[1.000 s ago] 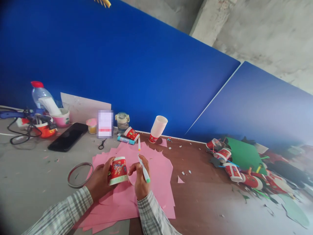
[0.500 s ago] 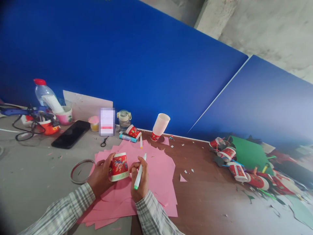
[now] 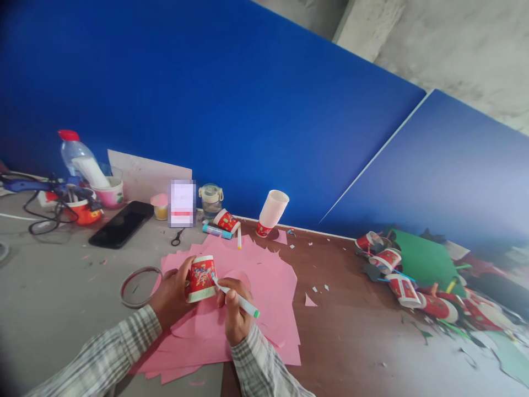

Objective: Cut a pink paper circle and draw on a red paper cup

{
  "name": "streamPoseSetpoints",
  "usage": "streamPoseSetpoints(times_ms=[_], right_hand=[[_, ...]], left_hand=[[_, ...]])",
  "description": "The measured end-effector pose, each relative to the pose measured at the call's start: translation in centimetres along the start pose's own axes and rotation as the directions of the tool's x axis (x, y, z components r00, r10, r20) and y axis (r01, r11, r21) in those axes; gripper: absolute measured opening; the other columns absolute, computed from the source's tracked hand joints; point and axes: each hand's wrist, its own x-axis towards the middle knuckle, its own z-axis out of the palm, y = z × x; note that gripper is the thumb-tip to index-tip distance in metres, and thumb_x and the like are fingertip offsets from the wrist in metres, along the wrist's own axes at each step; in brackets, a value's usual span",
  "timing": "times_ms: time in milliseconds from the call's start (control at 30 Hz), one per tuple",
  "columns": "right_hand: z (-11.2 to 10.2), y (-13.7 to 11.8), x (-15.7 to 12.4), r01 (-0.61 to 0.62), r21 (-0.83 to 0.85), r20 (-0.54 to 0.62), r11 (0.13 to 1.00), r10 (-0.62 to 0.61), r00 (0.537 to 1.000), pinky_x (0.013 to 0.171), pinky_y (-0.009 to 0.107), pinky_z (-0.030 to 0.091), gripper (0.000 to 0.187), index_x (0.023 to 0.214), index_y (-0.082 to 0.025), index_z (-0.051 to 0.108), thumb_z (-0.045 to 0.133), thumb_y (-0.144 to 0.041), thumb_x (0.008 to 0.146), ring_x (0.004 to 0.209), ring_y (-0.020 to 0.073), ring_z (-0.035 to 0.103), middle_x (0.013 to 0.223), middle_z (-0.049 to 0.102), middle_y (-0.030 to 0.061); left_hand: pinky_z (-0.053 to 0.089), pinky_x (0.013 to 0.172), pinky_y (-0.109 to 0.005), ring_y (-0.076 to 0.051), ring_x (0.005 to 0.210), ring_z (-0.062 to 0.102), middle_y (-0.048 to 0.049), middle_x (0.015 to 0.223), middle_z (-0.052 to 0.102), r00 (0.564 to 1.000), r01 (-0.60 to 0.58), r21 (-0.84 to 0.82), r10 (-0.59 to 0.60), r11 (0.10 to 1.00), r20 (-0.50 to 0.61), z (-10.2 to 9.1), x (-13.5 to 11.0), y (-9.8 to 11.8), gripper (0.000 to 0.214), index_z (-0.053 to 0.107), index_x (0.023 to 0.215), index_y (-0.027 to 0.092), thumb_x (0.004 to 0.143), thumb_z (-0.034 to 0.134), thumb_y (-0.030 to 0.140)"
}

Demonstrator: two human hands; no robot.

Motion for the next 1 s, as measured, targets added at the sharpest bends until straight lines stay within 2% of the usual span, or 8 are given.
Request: streamPoseSetpoints(times_ms=[133, 300, 467, 667, 1000], right_hand=[[0.1, -0.18, 0.0, -0.058, 0.06, 0.052, 0.996, 0.055, 0.997, 0.042, 0.026, 0.04, 0.033, 0.088, -0.018, 0.064, 0.047, -0.046, 0.082, 0.041, 0.0157, 0.047, 0.047, 0.053, -0.0026], [0.15, -0.75, -0.01, -0.067, 0.012, 0.078, 0.998, 0.066, 0.995, 0.039, 0.024, 0.039, 0.029, 0.081, -0.017, 0.065, 0.052, -0.043, 0.08, 0.039, 0.0144, 0.047, 0.047, 0.054, -0.0018], [0.18, -0.51, -0.1, -0.046, 0.006, 0.051, 0.999, 0.045, 0.998, 0.036, 0.022, 0.036, 0.026, 0.076, -0.017, 0.066, 0.051, -0.037, 0.081, 0.034, 0.0113, 0.041, 0.045, 0.052, -0.003], [0.29, -0.36, -0.04, -0.032, -0.042, 0.056, 0.999, 0.035, 0.998, 0.036, 0.021, 0.035, 0.024, 0.077, -0.017, 0.066, 0.05, -0.033, 0.081, 0.035, 0.0118, 0.042, 0.046, 0.052, -0.0027], [0.34, -0.7, -0.03, -0.021, -0.111, 0.075, 0.994, 0.03, 0.997, 0.035, 0.021, 0.035, 0.022, 0.077, -0.016, 0.065, 0.048, -0.03, 0.081, 0.034, 0.0123, 0.043, 0.043, 0.05, -0.004]], left_hand=[[0.041, 0.075, -0.036, -0.023, 0.072, 0.062, -0.0026, 0.087, 0.068, 1.0, 0.013, 0.023, -0.012, 1.0, -0.027, 0.32, 0.04, -0.23, 0.09, 0.023, 0.12, 0.02, 0.048, 0.068, 0.048], [0.041, 0.076, -0.036, -0.022, 0.069, 0.063, -0.0012, 0.085, 0.068, 1.0, -0.007, 0.026, 0.007, 1.0, -0.026, 0.68, 0.03, -0.59, 0.09, 0.021, 0.122, 0.02, 0.05, 0.068, 0.043], [0.041, 0.075, -0.037, -0.024, 0.071, 0.062, -0.004, 0.088, 0.068, 0.999, -0.023, 0.036, 0.024, 0.999, -0.047, 0.72, -0.02, -0.74, 0.089, 0.022, 0.122, 0.02, 0.05, 0.067, 0.048], [0.041, 0.075, -0.037, -0.023, 0.069, 0.063, -0.0038, 0.085, 0.068, 0.999, -0.023, 0.027, 0.024, 0.999, -0.031, 0.34, -0.01, -0.32, 0.088, 0.022, 0.121, 0.019, 0.051, 0.066, 0.049], [0.04, 0.075, -0.037, -0.023, 0.07, 0.063, -0.0056, 0.092, 0.067, 0.998, -0.036, 0.041, 0.038, 0.999, -0.044, 0.45, -0.02, -0.32, 0.087, 0.02, 0.122, 0.019, 0.052, 0.065, 0.046]])
